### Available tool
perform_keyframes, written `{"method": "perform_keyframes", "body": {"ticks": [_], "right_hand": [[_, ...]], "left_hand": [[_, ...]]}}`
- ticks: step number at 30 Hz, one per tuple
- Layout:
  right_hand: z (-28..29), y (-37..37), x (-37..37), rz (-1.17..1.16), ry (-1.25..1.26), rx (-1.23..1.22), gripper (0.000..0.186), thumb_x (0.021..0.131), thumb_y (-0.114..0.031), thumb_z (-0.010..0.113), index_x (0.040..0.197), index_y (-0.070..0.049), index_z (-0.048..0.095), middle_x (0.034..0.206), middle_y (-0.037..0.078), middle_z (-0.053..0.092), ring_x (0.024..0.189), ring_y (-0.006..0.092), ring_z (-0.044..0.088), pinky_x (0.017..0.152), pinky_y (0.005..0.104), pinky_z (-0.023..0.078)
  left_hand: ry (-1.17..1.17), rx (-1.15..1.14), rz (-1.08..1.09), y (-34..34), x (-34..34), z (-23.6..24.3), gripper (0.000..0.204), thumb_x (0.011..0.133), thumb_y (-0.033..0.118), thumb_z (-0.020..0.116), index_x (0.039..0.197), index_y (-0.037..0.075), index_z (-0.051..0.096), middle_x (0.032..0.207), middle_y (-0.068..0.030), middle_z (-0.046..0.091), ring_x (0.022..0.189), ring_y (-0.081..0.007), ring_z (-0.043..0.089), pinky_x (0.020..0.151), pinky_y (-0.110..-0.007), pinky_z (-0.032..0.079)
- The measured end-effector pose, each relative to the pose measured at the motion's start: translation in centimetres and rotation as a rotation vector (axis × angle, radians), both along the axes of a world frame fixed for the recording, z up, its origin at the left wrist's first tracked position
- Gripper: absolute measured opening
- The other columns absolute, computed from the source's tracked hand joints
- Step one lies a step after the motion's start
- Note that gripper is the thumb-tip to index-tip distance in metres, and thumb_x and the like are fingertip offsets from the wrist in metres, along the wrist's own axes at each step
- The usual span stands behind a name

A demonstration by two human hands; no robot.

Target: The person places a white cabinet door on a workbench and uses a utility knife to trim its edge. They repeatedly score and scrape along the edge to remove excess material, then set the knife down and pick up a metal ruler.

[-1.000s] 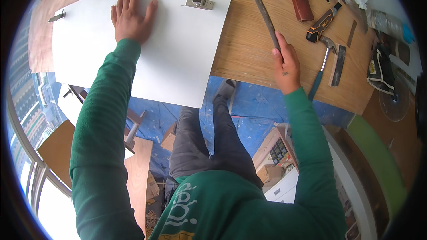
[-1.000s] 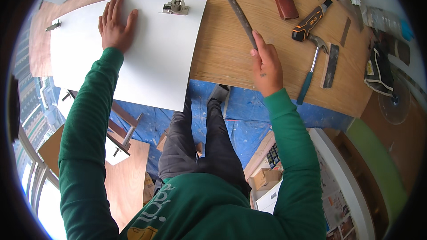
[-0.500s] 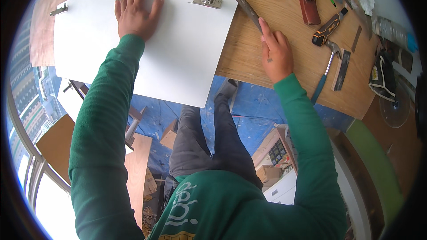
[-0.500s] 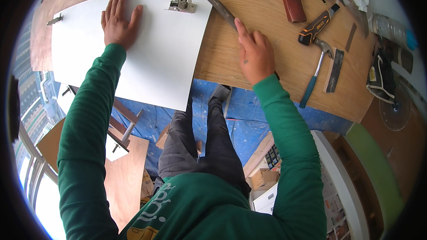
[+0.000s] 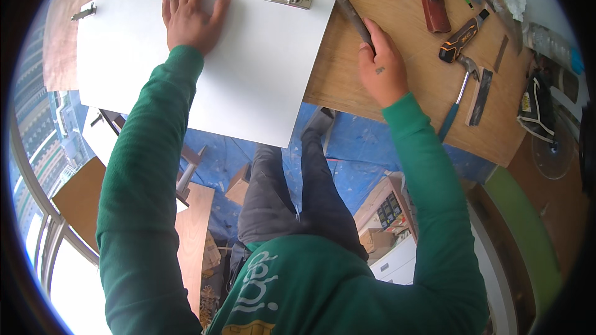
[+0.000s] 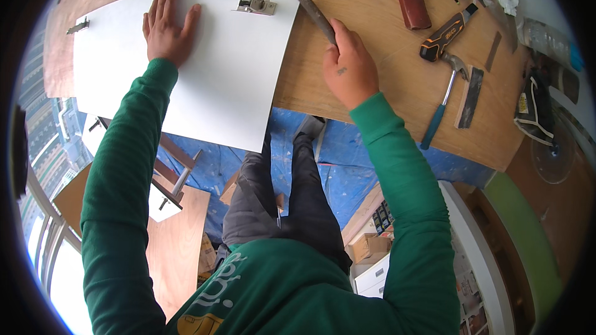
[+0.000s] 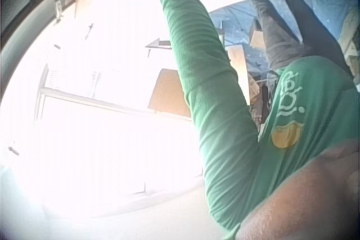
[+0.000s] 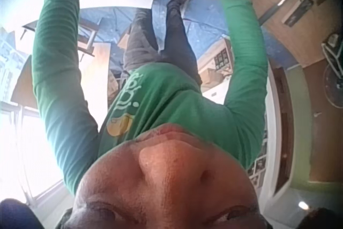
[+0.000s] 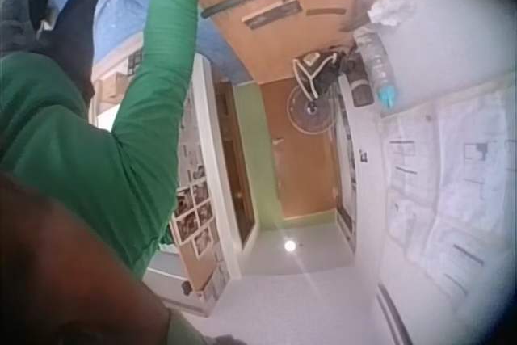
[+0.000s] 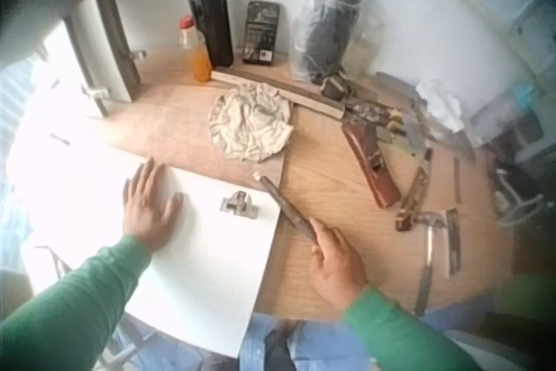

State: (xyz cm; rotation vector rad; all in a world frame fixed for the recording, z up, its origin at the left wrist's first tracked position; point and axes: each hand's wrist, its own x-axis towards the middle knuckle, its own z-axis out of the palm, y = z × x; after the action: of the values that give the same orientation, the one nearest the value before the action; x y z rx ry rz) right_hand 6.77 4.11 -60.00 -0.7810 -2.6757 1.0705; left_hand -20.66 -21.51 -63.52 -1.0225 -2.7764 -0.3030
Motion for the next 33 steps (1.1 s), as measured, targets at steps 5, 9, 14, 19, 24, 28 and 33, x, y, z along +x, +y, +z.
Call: {"method": "perform_keyframes", "body": {"ticks": [5, 9, 14, 19, 24, 28, 33], "right_hand": [[2.8, -3.8, 0.8, -0.328, -0.178, -0.911, 0.031, 0.101, -0.029, 0.069, 0.107, 0.002, 0.065, 0.075, 0.005, 0.062, 0.05, 0.0144, 0.051, 0.047, 0.0288, 0.043], [3.0, -9.4, 3.7, -0.482, -0.169, -1.06, 0.034, 0.106, -0.032, 0.064, 0.102, 0.002, 0.066, 0.071, 0.001, 0.057, 0.049, 0.0092, 0.05, 0.043, 0.0252, 0.04], [2.0, -17.4, 6.7, -0.643, -0.124, -0.925, 0.041, 0.109, -0.036, 0.057, 0.118, 0.004, 0.063, 0.09, 0.005, 0.064, 0.074, 0.0178, 0.063, 0.067, 0.0319, 0.057], [1.8, -21.4, 5.6, -0.762, -0.078, -0.946, 0.042, 0.109, -0.037, 0.056, 0.126, 0.001, 0.062, 0.103, 0.007, 0.068, 0.085, 0.0181, 0.065, 0.075, 0.0351, 0.058], [1.3, -21.9, 2.8, -0.911, 0.042, -0.724, 0.039, 0.109, -0.034, 0.059, 0.119, 0.002, 0.068, 0.103, 0.005, 0.071, 0.09, 0.0114, 0.061, 0.082, 0.0297, 0.05], [0.9, -22.5, 2.8, -1.089, 0.139, -0.58, 0.036, 0.109, -0.031, 0.06, 0.115, 0.003, 0.07, 0.097, 0.004, 0.071, 0.089, 0.0126, 0.058, 0.083, 0.0316, 0.049], [1.0, -24.0, 0.4, -1.079, 0.059, -0.524, 0.036, 0.109, -0.029, 0.058, 0.121, 0.002, 0.069, 0.107, 0.009, 0.074, 0.095, 0.0174, 0.063, 0.091, 0.0327, 0.05]], "left_hand": [[0.004, 0.01, 0.011, -0.7, 0.0, 0.2, 0.069, 0.101, 0.061, 0.05, 0.159, 0.023, 0.043, 0.17, -0.0063, 0.034, 0.159, -0.0258, 0.026, 0.131, -0.05, 0.009], [-0.073, 0.051, 0.061, 0.9, 1.2, 1.3, 0.071, 0.1, 0.057, 0.054, 0.158, 0.019, 0.043, 0.169, -0.008, 0.036, 0.159, -0.0273, 0.026, 0.13, -0.05, 0.009], [-0.181, 0.001, 0.08, 0.8, 1.1, 2.5, 0.076, 0.099, 0.056, 0.049, 0.161, 0.014, 0.037, 0.172, -0.0119, 0.027, 0.16, -0.0297, 0.019, 0.13, -0.054, 0.007], [-0.275, 0.054, 0.063, 0.2, 0.5, 3.6, 0.076, 0.1, 0.053, 0.05, 0.16, 0.008, 0.037, 0.171, -0.0135, 0.027, 0.16, -0.0306, 0.018, 0.13, -0.055, 0.003], [-0.527, 0.672, -0.055, -3.6, -1.4, 3.7, 0.067, 0.094, 0.029, 0.072, 0.151, 0.005, 0.047, 0.158, -0.017, 0.046, 0.149, -0.0361, 0.036, 0.125, -0.052, 0.024], [-0.262, 0.677, 0.153, -14.6, -10.6, 4.2, 0.07, 0.089, 0.026, 0.079, 0.148, 0.002, 0.05, 0.144, -0.0212, 0.055, 0.135, -0.0394, 0.047, 0.113, -0.05, 0.038], [-0.103, 0.071, 0.604, -31.2, -30.1, 1.9, 0.085, 0.088, 0.056, 0.074, 0.147, -0.001, 0.052, 0.147, -0.0282, 0.05, 0.134, -0.0448, 0.051, 0.111, -0.054, 0.044]]}}
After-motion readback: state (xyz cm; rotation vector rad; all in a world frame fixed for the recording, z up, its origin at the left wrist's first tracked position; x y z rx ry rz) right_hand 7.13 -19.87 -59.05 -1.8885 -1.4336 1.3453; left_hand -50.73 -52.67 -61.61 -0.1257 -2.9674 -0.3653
